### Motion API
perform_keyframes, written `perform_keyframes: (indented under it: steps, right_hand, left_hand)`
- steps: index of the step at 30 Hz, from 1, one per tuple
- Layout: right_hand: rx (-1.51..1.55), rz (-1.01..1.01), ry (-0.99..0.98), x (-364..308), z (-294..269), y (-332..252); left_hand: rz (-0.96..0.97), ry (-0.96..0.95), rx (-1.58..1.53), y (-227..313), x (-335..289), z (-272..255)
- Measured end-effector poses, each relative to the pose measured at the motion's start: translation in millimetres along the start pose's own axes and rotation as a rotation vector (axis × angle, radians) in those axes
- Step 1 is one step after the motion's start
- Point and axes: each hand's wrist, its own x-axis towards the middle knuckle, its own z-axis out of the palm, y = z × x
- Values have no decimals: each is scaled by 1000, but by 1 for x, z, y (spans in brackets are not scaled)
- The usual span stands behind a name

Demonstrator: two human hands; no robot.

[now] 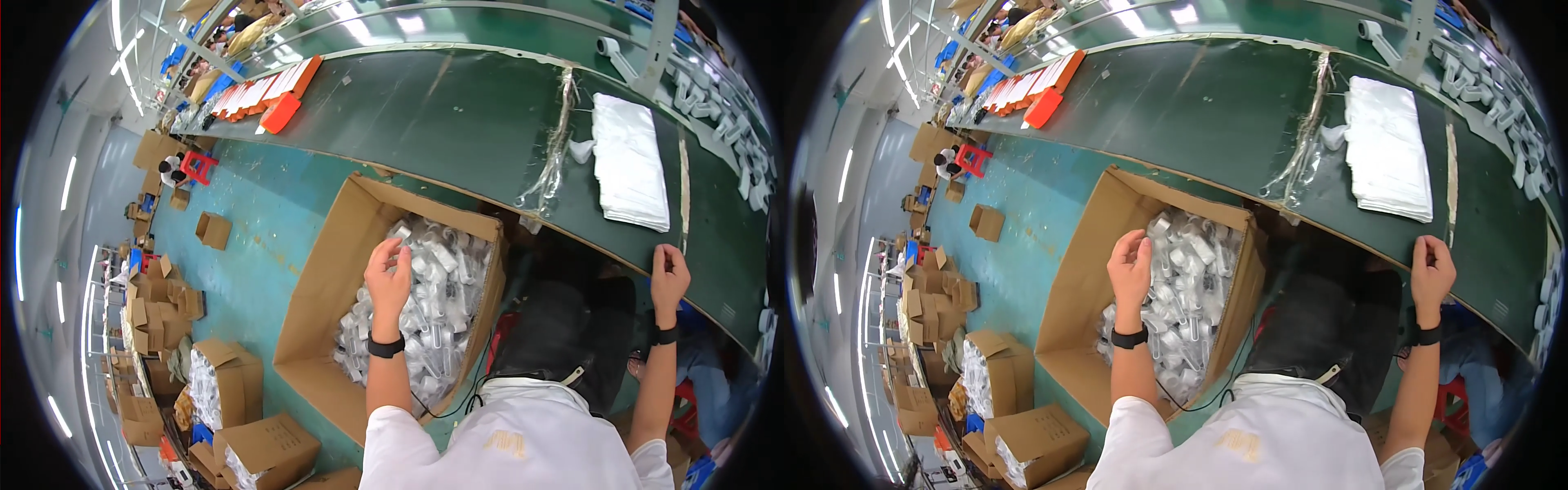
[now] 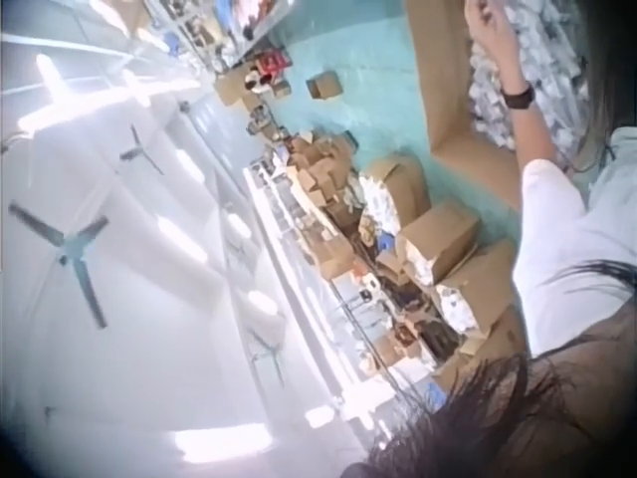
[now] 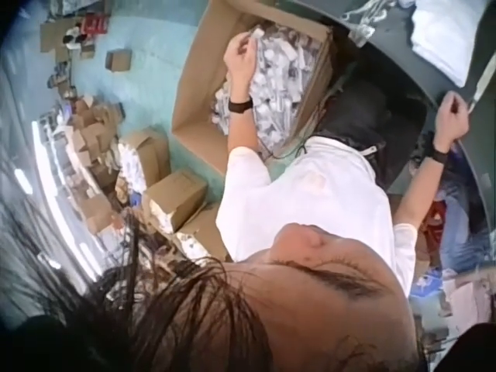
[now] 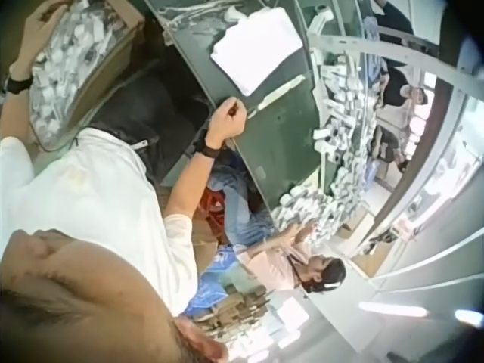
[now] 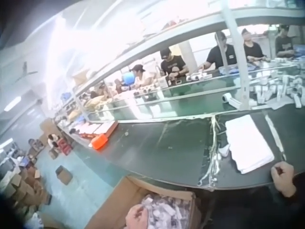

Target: The person bags handheld fans by sliding each fan into a plastic bag and placing it into a cardboard box. After repeating this several times, the person adjusts a stack of plastic bags on the table.

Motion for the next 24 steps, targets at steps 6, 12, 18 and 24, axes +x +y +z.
perform_keyframes:
  steps: [6, 12, 18, 24]
  right_hand:
    - [-50, -89, 24, 0, 0, -27]
    - [-16, -144, 74, 2, -6, -36]
    - [12, -170, 93, 6, -7, -35]
    - [-28, -185, 113, 5, -12, -34]
  left_hand:
    - [-33, -38, 10, 23, -14, 11]
    - [-8, -90, -24, 38, -19, 28]
    - [-42, -189, -26, 35, -37, 33]
    - [-142, -219, -60, 16, -39, 39]
